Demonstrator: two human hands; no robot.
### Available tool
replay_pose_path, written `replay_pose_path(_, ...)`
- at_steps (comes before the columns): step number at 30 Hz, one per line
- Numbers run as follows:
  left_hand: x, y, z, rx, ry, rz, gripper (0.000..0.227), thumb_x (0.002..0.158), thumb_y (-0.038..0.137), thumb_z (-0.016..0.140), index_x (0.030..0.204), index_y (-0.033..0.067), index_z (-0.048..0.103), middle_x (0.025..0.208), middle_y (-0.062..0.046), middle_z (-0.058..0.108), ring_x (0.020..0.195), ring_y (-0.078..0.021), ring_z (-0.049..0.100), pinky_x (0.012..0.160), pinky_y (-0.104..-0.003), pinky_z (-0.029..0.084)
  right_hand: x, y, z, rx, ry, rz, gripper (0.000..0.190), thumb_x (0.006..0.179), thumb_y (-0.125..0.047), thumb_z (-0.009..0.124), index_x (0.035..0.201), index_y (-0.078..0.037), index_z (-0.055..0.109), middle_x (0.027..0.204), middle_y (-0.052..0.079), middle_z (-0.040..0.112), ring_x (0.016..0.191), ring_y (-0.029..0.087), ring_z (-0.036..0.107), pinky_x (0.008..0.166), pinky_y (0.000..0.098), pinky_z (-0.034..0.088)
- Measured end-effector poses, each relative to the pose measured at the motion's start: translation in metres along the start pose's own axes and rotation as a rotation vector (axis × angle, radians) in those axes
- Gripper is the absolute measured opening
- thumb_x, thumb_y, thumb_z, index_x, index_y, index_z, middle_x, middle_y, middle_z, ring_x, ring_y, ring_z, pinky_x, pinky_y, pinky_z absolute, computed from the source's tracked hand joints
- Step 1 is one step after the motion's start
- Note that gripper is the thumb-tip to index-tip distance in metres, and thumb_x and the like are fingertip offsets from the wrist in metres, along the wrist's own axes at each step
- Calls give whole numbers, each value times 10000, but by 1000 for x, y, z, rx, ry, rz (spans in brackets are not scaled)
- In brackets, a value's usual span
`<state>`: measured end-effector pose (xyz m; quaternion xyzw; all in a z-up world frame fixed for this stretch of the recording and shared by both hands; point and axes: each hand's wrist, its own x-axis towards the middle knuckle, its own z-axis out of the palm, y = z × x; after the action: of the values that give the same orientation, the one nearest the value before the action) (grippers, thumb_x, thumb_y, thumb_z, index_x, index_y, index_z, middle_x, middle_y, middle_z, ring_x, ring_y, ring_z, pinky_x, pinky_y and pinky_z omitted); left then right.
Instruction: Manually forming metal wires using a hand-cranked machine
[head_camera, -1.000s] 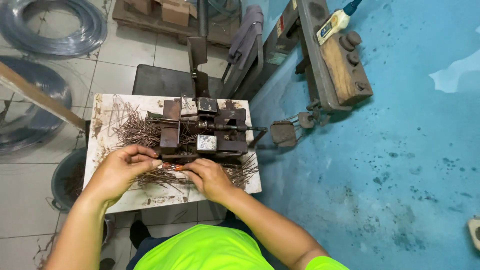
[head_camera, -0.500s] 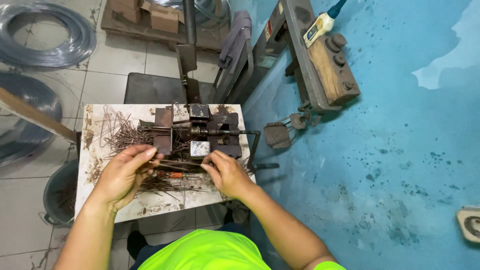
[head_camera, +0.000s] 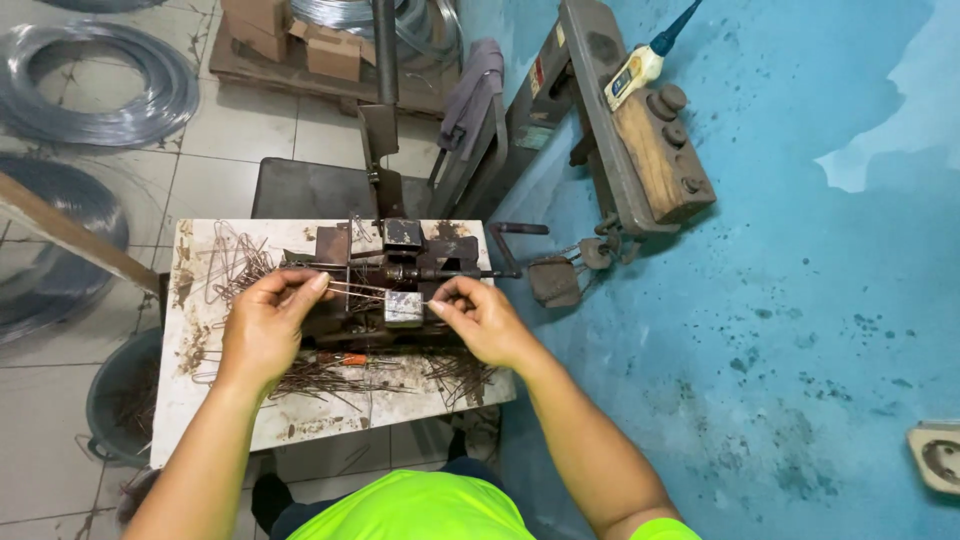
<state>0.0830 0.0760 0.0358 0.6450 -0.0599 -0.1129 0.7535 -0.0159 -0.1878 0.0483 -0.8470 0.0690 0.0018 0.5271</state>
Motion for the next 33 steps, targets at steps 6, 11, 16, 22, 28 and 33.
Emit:
replay_pose_path(6, 13, -34, -12, 623, 22, 340, 227, 1022, 257, 680, 1160, 83, 729, 1131, -151, 720, 1060, -362, 687, 903, -469, 521, 37, 8, -20, -321, 164, -255, 78, 904, -154, 723, 960, -100, 724, 792, 79, 662, 698, 215, 674, 573, 328, 577)
replay_pose_path(11, 11, -46, -7, 999, -16, 532, 391, 1011, 390, 597, 1373, 247, 645, 1132, -80, 667, 1054, -297, 680, 830, -433, 491, 54, 10, -13, -483, 158, -288, 92, 891, -168, 716, 975, -132, 707, 824, 55, 685, 773, 262, 705, 682, 373, 580)
replay_pose_path(16, 4, -29, 8, 1282, -150, 437, 513, 1025, 532, 431, 1460, 287, 549, 1213, -101, 633, 1009, -251, 645, 846, -394, 444, 64, 1, 8, -436, 88, -276, 93, 890, -138, 695, 960, -78, 700, 820, 130, 675, 764, 341, 693, 686, 437, 570)
replay_pose_path(22, 6, -23, 15, 1466, -251, 370, 602, 1015, 592, 345, 1536, 306, 443, 1296, -91, 589, 1024, -228, 611, 908, -409, 412, 74, 10, 15, -396, 56, -225, 120, 890, -154, 682, 976, -75, 710, 826, 141, 682, 768, 348, 691, 704, 450, 556)
replay_pose_path(28, 11, -39, 21, 1554, -271, 387, 606, 1004, 573, 341, 1531, 287, 432, 1195, -37, 590, 997, -216, 574, 904, -425, 395, 66, 3, 22, -395, 72, -188, 129, 885, -174, 677, 962, -77, 711, 803, 138, 682, 792, 370, 695, 726, 454, 557)
replay_pose_path(33, 26, -38, 28, 1564, -281, 404, 541, 1026, 522, 314, 1464, 270, 508, 1195, -20, 630, 1018, -202, 593, 895, -435, 386, 46, 4, 52, -392, 173, -112, 104, 878, -194, 688, 918, -109, 732, 751, 95, 680, 759, 333, 705, 688, 419, 564)
